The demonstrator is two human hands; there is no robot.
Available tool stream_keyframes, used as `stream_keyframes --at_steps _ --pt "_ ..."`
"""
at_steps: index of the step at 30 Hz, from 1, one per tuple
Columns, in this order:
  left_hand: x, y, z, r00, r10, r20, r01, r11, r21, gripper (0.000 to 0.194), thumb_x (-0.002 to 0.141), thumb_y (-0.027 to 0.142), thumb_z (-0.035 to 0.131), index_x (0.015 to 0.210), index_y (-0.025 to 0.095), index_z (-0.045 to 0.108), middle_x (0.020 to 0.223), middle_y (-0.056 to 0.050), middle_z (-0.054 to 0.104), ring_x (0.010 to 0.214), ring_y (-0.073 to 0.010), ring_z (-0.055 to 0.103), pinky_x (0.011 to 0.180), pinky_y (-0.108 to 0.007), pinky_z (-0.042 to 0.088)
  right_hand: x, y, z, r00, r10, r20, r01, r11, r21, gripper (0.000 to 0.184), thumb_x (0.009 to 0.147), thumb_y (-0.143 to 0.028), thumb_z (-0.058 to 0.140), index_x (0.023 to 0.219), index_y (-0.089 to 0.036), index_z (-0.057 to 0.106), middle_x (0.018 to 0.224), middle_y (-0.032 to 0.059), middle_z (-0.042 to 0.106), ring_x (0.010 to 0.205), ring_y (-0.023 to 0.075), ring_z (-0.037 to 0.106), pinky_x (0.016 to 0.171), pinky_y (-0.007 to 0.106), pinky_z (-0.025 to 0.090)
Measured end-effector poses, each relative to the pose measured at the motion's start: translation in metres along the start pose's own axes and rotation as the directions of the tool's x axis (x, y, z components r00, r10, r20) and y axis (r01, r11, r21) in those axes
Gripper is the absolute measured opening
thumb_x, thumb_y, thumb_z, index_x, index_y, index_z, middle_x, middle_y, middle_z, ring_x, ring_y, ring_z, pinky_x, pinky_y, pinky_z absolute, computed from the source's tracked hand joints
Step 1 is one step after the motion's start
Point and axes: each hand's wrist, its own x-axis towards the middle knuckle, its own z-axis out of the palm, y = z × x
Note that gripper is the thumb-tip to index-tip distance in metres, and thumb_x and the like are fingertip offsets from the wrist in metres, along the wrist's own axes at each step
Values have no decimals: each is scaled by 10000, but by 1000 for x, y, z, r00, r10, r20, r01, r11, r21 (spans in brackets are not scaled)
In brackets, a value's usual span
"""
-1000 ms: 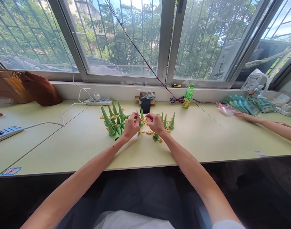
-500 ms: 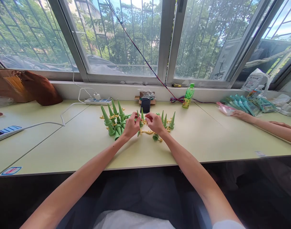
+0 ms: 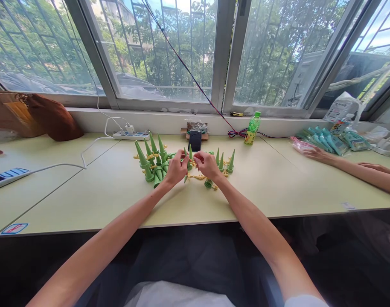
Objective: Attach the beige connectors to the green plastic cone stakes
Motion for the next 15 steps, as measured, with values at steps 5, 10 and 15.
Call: stream_keyframes --at_steps 5,10,15 --pt "0 0 -1 1000 2 1 -2 1000 14 83 941 275 447 941 208 496 827 -36 672 540 -134 563 562 -264 408 -1 -1 1 1000 -6 -4 6 999 -36 165 852 -318 555 898 -187 646 802 53 720 565 140 613 587 279 525" --pt "0 -1 0 1000 2 1 -2 1000 20 89 942 281 448 942 206 496 836 -38 670 527 -128 545 558 -261 404 -1 -1 1 1000 -23 6 24 999 -36 150 843 -282 553 912 -187 647 806 56 723 639 158 648 624 284 533" --pt "0 0 0 1000 13 -2 -13 999 32 89 940 276 447 939 206 502 821 -42 668 530 -130 537 558 -263 403 -1 1 1 1000 -16 12 16 999 -40 158 857 -294 540 903 -187 646 734 35 702 540 139 601 588 282 511"
